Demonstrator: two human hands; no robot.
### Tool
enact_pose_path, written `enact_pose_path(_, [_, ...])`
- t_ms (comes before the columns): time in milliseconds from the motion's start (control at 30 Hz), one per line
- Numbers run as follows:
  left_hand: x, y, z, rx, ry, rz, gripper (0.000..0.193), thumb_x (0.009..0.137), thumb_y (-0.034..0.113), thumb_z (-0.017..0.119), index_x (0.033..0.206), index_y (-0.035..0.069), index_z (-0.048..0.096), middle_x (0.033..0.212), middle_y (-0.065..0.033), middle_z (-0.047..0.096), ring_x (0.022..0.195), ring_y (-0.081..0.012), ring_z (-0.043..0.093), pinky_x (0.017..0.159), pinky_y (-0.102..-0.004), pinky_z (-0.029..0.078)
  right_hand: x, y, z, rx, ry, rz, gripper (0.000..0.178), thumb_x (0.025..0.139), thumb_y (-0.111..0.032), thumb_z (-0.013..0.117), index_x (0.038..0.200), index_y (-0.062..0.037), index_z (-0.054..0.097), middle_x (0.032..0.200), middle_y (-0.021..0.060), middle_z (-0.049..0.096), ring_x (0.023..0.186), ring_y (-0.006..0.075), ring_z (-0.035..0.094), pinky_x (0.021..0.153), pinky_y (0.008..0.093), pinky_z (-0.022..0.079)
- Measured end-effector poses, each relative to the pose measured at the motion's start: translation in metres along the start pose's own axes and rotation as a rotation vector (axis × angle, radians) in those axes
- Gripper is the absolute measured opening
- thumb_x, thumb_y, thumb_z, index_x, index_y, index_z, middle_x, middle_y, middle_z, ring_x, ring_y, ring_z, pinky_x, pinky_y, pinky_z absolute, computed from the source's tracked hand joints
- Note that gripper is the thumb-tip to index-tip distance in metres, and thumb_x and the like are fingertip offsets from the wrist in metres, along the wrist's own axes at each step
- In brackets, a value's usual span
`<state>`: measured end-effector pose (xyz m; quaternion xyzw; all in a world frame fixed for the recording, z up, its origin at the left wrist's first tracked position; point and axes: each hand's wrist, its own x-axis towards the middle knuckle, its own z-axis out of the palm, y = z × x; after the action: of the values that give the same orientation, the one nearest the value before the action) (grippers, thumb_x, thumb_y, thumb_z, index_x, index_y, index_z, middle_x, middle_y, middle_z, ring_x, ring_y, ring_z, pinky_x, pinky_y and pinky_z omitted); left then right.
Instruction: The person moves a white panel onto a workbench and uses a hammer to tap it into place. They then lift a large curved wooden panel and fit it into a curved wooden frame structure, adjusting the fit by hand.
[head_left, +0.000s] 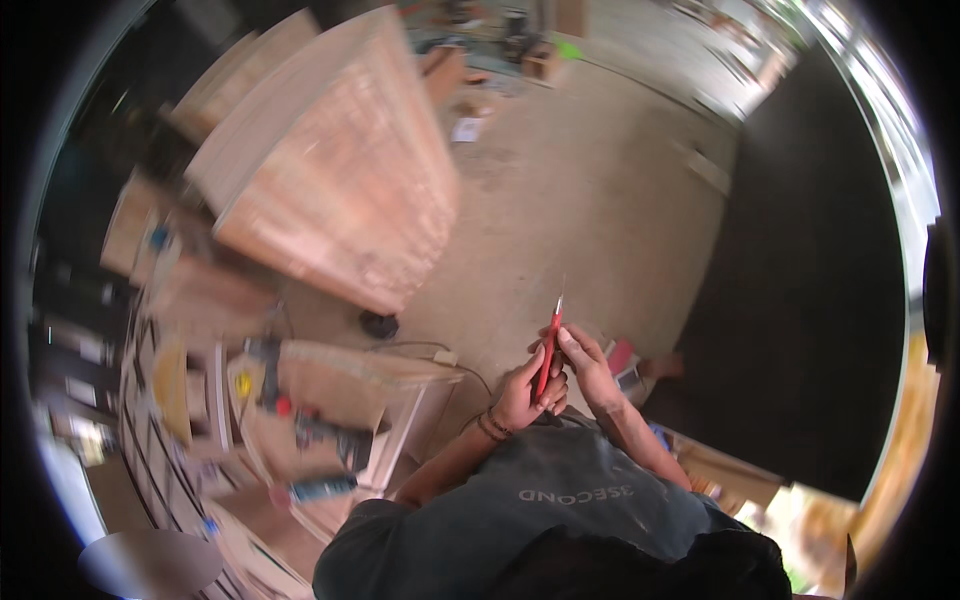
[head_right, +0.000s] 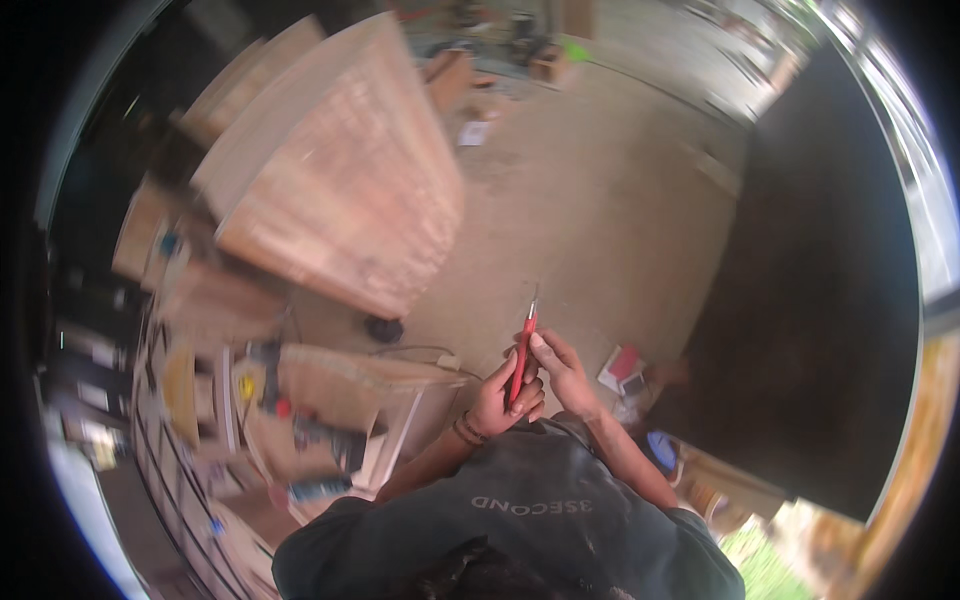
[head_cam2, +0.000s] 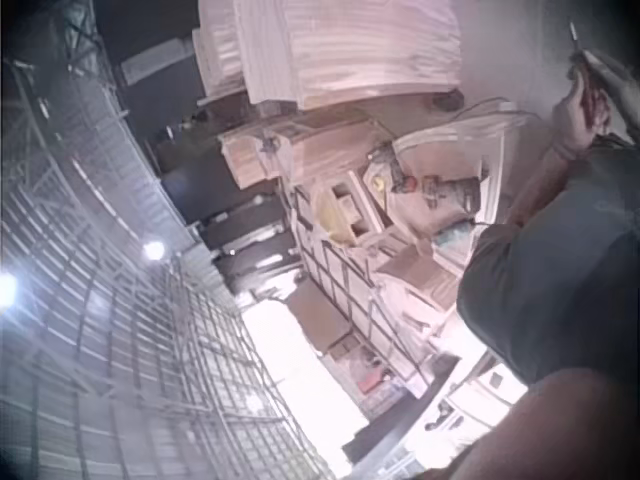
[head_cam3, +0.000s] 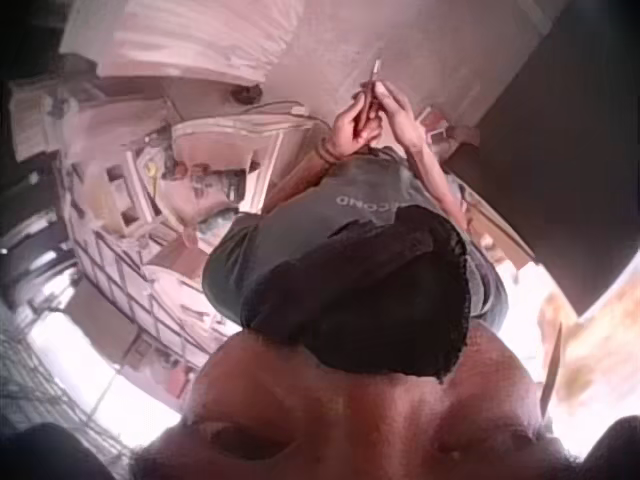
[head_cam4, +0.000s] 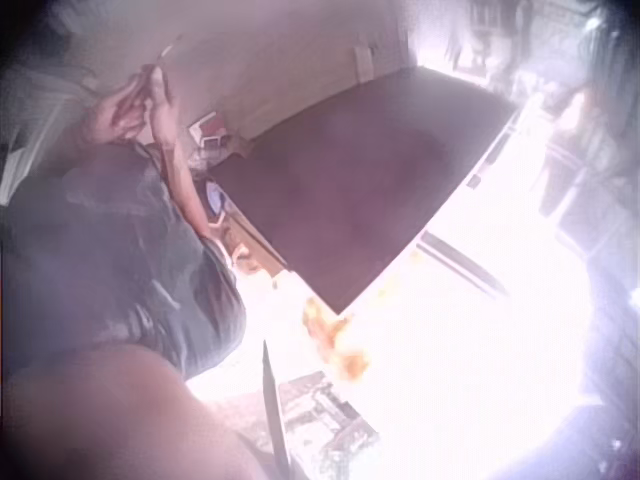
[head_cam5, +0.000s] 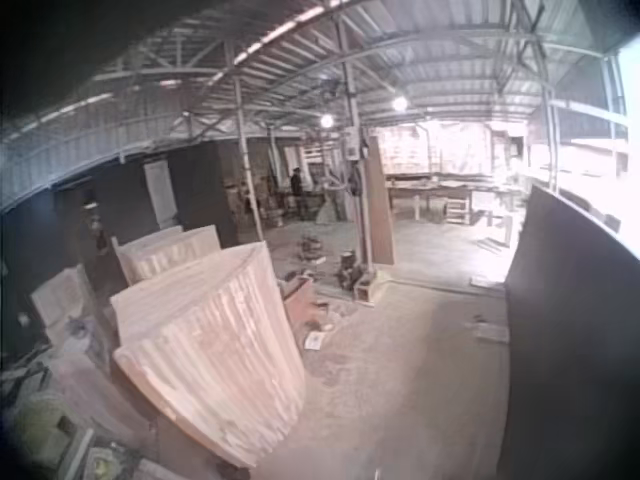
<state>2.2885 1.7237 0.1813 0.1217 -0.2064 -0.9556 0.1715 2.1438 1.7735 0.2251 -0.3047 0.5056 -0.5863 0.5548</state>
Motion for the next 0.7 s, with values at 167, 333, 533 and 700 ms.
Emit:
enact_pose_path(167, [0.117,0.018,0.028,0.353,0.087,-0.220,0.054,0.108,0.050,0.043,0.135,0.004,0.044,0.071,-0.0088,0.059,0.057,-0.0184,0.064,0.052,-0.0295,0.054,0.033,-0.040,-0.071,0.233,0.303,0.109,0.041,0.109,-0.040,0.045,0.110,-0.0023,0.059,0.093,0.0082,0.069,0.056,0.0127,0.063,0.030,0.0211,0.037])
enact_pose_path(333, [0.250,0.041,-0.045,0.910,0.009,-0.477,0.051,0.106,0.048,0.049,0.127,0.001,0.053,0.092,-0.0143,0.072,0.077,-0.0194,0.073,0.067,-0.0316,0.058,0.156,-0.053,-0.204,0.111,0.563,-0.046,0.032,0.108,-0.033,0.050,0.108,-0.0014,0.057,0.079,0.0105,0.067,0.063,0.0179,0.067,0.055,0.0303,0.055])
enact_pose_path(533, [0.436,0.119,-0.106,1.504,-0.042,-0.449,0.050,0.105,0.050,0.052,0.123,0.005,0.063,0.098,-0.0114,0.074,0.090,-0.0197,0.073,0.083,-0.0347,0.056,0.275,-0.011,-0.387,0.041,0.746,0.171,0.036,0.102,-0.035,0.063,0.114,-0.0021,0.052,0.078,0.0099,0.065,0.061,0.0193,0.065,0.054,0.0343,0.055])
enact_pose_path(700, [0.607,0.210,-0.061,1.452,0.028,-0.319,0.050,0.103,0.050,0.053,0.128,0.007,0.063,0.102,-0.0149,0.075,0.098,-0.0274,0.073,0.086,-0.0378,0.056,0.276,0.055,-0.519,-0.178,1.184,0.662,0.035,0.093,-0.036,0.063,0.107,-0.0055,0.052,0.060,0.0075,0.057,0.045,0.0192,0.057,0.037,0.0382,0.041])
